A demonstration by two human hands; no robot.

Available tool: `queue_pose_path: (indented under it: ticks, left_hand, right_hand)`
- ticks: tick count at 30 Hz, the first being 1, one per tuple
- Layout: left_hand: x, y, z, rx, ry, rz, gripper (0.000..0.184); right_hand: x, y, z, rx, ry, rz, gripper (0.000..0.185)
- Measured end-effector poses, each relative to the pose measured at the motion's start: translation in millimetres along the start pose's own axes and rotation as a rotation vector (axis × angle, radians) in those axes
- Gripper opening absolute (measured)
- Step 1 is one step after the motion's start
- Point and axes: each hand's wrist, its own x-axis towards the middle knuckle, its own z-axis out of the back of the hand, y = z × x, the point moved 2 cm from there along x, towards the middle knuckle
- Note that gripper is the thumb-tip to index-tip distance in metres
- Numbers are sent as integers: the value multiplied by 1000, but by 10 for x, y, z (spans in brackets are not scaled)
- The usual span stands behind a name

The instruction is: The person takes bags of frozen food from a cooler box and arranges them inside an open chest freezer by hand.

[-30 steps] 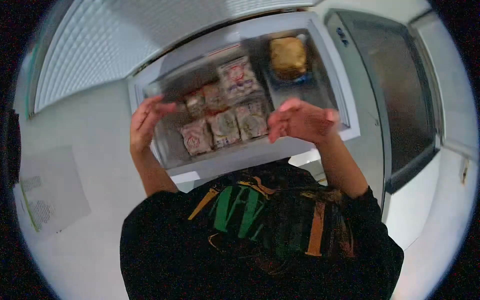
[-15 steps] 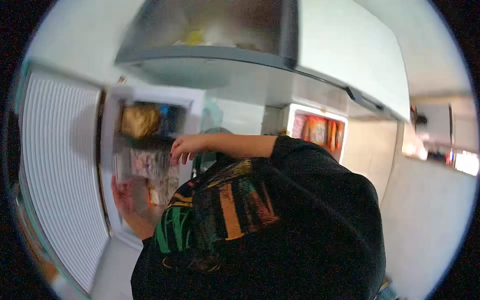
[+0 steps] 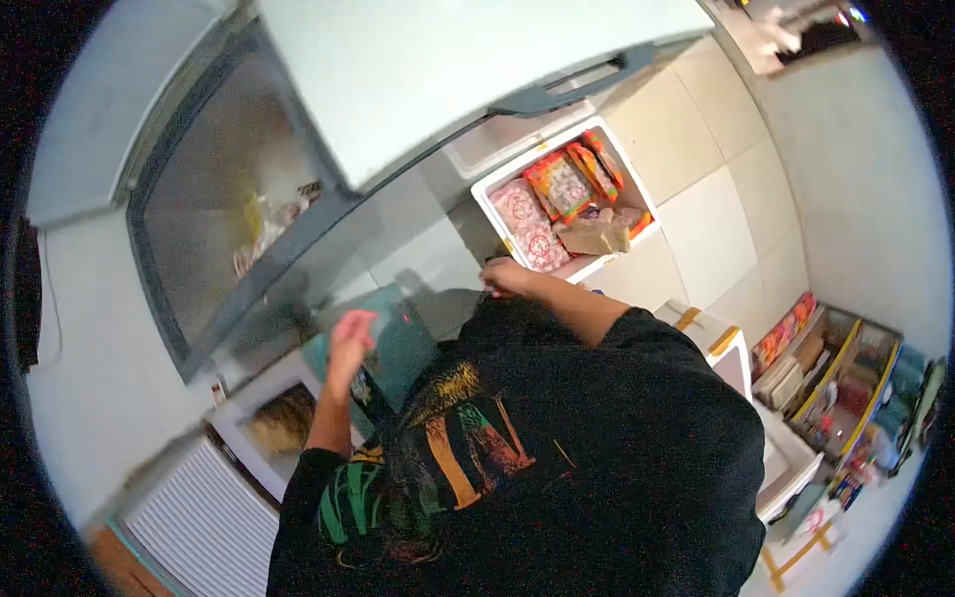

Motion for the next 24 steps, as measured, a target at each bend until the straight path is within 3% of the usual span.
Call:
queue_pose_path:
  ticks: [3, 5, 9, 12, 15, 18, 24]
  left_hand:
    - [726, -197, -877, 54, 315, 24, 14]
    - [1100, -367, -1368, 234, 460, -20, 15]
    - [1872, -817, -2157, 456, 603, -58, 15]
    - [2443, -1058, -2610, 491, 587, -127, 16]
    - [2860, -1281, -3001, 492, 581, -120, 16]
    - [3348, -991, -3322, 281, 588, -53, 13]
    - [4258, 176, -4062, 366, 549, 138, 13]
  right_hand:
    - [65, -630, 838, -319, -230, 369, 16]
    - [137, -1040, 1199, 26, -519, -121, 18]
    - [67, -1183, 1515, -192, -680, -65, 22]
    - [203, -1452, 1697, 20, -666, -20, 29]
    - [170, -1519, 1870, 109, -723, -28, 20]
    - [357, -1779, 2052, 203, -792, 0, 14]
    - [1135, -2262, 2448, 320, -966, 8, 14]
